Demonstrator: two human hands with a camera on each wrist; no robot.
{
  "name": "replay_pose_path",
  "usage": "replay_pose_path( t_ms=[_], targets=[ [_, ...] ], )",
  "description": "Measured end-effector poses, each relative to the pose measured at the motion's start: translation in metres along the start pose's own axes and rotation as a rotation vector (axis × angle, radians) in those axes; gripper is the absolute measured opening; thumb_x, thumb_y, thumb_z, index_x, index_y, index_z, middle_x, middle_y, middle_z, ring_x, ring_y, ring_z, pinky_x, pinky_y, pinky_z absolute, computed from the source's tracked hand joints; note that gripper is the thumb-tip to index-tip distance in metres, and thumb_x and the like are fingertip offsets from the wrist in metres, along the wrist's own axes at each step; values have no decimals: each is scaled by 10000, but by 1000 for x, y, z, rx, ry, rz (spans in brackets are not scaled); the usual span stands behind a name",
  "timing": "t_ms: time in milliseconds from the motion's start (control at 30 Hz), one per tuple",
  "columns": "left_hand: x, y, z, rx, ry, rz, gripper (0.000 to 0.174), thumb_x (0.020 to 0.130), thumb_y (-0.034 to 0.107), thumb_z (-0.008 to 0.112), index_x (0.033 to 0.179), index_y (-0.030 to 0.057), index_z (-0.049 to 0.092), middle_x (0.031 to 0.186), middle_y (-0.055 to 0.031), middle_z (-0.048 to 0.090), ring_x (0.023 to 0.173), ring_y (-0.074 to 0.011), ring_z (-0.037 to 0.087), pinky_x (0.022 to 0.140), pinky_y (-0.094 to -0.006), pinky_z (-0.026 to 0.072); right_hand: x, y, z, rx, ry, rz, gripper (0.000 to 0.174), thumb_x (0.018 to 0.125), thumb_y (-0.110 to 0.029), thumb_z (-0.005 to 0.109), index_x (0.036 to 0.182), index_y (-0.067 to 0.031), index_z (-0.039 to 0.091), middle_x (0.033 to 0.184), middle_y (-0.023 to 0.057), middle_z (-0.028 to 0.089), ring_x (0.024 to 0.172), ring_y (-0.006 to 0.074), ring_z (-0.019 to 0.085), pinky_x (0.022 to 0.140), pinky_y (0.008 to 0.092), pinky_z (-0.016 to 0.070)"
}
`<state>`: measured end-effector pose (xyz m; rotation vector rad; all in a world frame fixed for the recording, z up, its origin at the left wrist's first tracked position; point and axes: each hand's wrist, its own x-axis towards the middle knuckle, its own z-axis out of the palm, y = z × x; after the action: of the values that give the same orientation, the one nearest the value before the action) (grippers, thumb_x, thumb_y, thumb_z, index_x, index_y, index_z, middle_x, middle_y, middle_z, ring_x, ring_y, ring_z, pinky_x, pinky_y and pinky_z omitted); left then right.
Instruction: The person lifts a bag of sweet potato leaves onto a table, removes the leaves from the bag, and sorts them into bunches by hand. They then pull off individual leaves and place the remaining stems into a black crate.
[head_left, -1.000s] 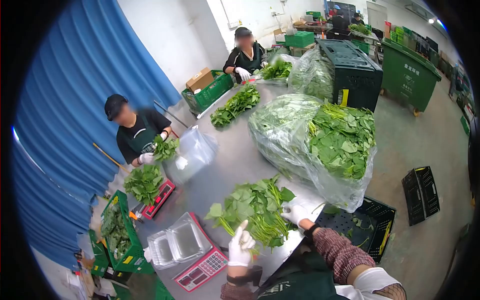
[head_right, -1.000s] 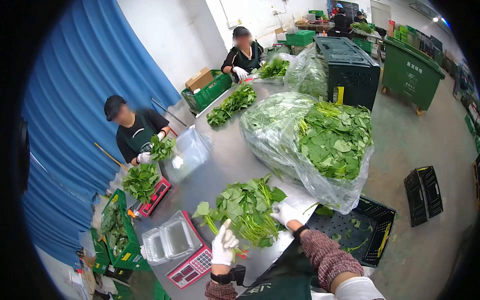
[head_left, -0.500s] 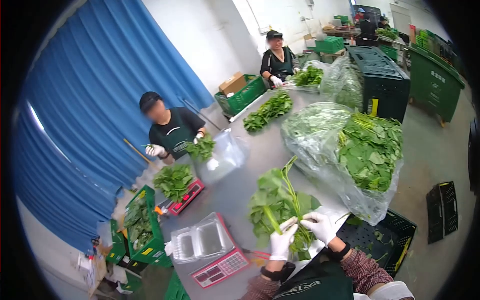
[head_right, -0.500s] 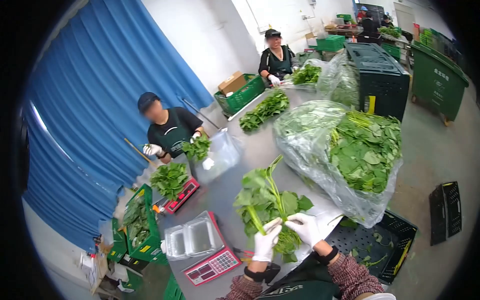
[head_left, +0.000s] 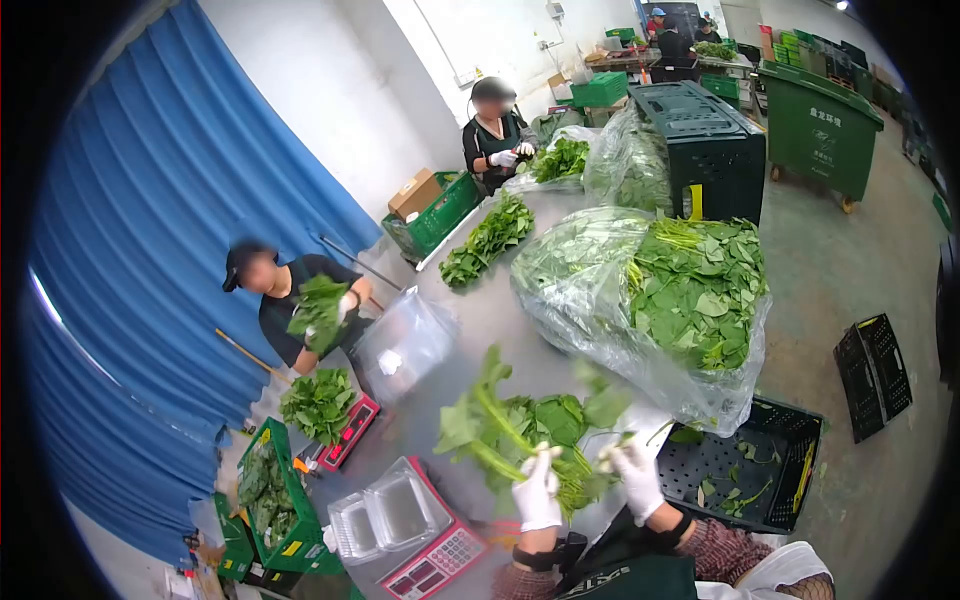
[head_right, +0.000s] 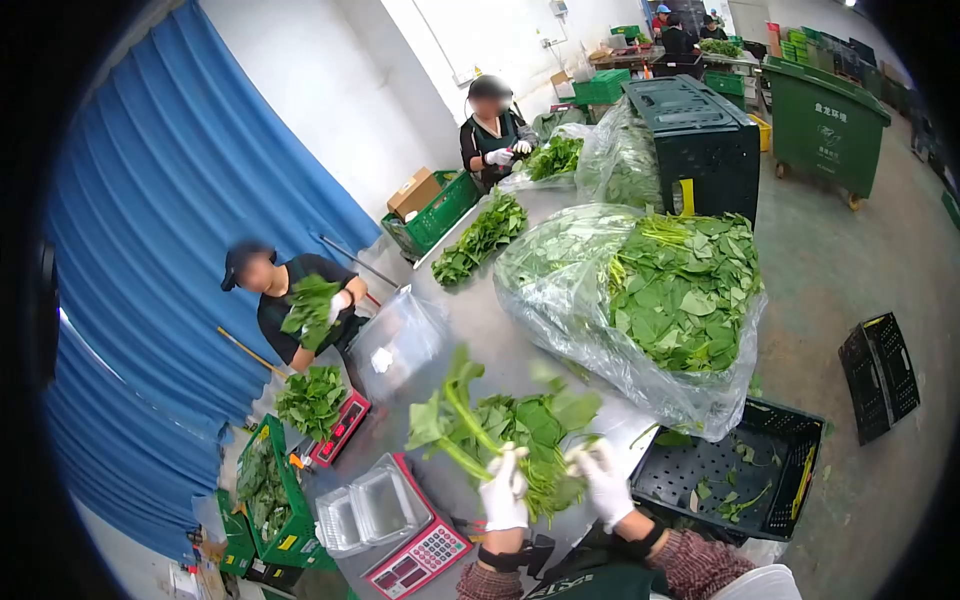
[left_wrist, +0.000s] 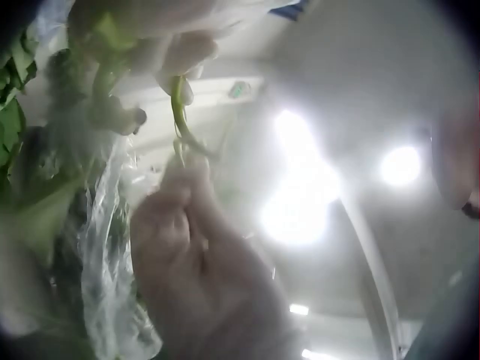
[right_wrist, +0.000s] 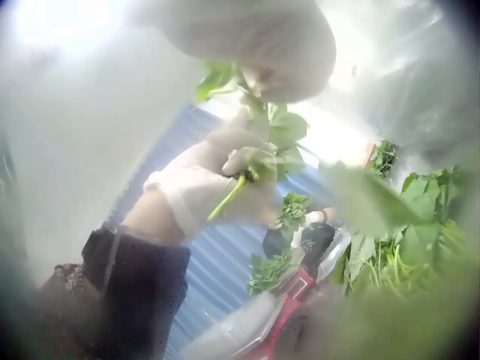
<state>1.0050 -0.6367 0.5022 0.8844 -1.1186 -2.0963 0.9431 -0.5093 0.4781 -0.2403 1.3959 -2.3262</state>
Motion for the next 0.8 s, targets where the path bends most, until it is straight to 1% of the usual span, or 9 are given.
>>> replay_pose_path(
  t_ms=[100, 167, 233, 300, 333, 433, 500, 567, 800],
  targets=[
    [19, 21, -21, -95, 43, 4, 166, 856, 91, 576, 1008, 25, 592, 870, -128, 653, 400, -38, 371, 360, -176, 259, -2, -34, -60, -381, 229, -236, 71, 889, -97, 485, 855, -35, 493, 785, 58, 588, 610, 103, 530, 603, 230, 448],
    [23, 31, -28, -94, 35, -1, 176, 858, 91, 573, 1022, 28, 585, 883, -135, 652, 403, -45, 385, 362, -181, 265, -5, -41, -112, -243, 465, -264, 131, 921, -163, 471, 894, -43, 518, 807, 57, 588, 622, 101, 535, 593, 228, 444],
    [23, 33, -27, -113, -8, 4, 181, 858, 85, 571, 1026, 18, 579, 894, -145, 651, 408, -49, 392, 366, -183, 269, -12, -31, -166, 361, 764, 29, 236, 907, -301, 501, 950, -69, 520, 869, 48, 583, 673, 97, 541, 561, 185, 418],
    [22, 27, -23, -118, -36, -8, 194, 855, 74, 570, 1035, 4, 572, 906, -151, 651, 412, -52, 397, 372, -181, 280, -26, 42, -238, 374, 423, 244, 297, 884, -303, 529, 1047, -54, 526, 941, 64, 589, 694, 109, 564, 585, 190, 423],
    [21, 23, -20, -80, -43, -21, 200, 854, 68, 568, 1041, -1, 570, 912, -153, 651, 411, -52, 395, 372, -180, 283, -31, 17, -185, 109, 346, 360, 333, 869, -232, 536, 1138, -37, 514, 1012, 75, 585, 739, 123, 588, 621, 220, 439],
    [15, 12, -14, -36, -68, -47, 215, 837, 43, 579, 1044, -16, 572, 905, -152, 654, 420, -51, 408, 376, -175, 298, -26, -17, -66, -390, -174, 305, 418, 848, -176, 560, 1241, -63, 476, 1078, 58, 585, 806, 110, 587, 693, 225, 450],
    [10, 9, -9, 17, -74, -89, 215, 816, 28, 601, 1024, -24, 583, 892, -153, 657, 435, -46, 430, 376, -172, 301, -14, -20, -20, -224, -413, 419, 538, 858, -190, 559, 1347, -106, 351, 1110, 51, 582, 803, 84, 565, 673, 212, 439],
    [6, 9, -6, 54, -85, -65, 194, 822, 30, 592, 1013, -6, 589, 894, -153, 656, 422, -49, 428, 372, -171, 309, -5, -4, 7, -51, -417, 353, 481, 871, -195, 547, 1303, -52, 391, 1084, 55, 596, 686, 56, 518, 579, 173, 385],
    [-7, 8, -10, 195, -151, 88, 206, 771, -18, 631, 968, -67, 603, 882, -165, 659, 470, -49, 471, 418, -163, 346, 8, 17, -2, 210, -409, 636, 364, 852, -116, 557, 1195, -12, 491, 845, 51, 624, 627, 86, 522, 590, 185, 411]
  ],
)
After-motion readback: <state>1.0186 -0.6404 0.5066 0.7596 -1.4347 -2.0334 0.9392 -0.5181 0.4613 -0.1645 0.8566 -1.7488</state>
